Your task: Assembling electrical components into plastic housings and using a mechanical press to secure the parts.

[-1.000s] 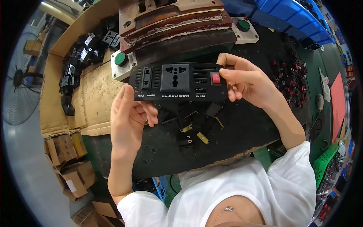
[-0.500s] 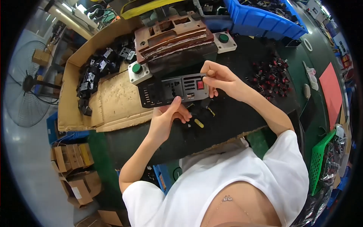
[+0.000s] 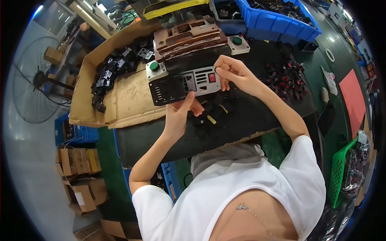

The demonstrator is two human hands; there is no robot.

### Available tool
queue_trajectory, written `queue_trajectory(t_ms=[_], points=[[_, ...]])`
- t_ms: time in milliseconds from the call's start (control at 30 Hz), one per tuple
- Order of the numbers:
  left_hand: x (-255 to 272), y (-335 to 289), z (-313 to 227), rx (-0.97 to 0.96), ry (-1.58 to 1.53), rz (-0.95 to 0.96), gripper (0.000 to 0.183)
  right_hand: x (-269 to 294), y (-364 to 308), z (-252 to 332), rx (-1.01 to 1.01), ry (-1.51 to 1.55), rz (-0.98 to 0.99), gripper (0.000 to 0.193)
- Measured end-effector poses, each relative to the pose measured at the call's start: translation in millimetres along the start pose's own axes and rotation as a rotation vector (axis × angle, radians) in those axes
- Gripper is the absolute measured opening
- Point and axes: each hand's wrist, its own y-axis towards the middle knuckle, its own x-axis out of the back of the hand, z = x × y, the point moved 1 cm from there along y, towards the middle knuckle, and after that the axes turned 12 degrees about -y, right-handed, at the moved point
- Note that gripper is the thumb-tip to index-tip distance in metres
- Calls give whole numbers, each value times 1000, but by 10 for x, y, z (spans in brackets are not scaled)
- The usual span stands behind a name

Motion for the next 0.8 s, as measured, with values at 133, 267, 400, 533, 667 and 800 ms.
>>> queue_trajectory(t_ms=[133, 267, 400, 533, 667, 800], points=[[45, -22, -114, -77, 6, -71, 29, -25, 32, 29, -59, 28, 10, 20], [171, -93, -581, -508, 51, -237, 32, 85, 34, 52, -115, -8, -68, 29], [722, -221, -1185, -1269, -31, -591, 65, 187, 31, -25, -142, -26, -132, 30], [1161, -571, -1399, -1626, -159, -872, 65, 237, 81, -95, -179, -62, -166, 28], [1418, -405, -1251, -1164, 81, -1062, 36, 301, 88, -134, -129, -294, -188, 15], [1515, 162, -1289, -710, 693, -805, 17, 146, 108, 4, 135, -759, -104, 16]])
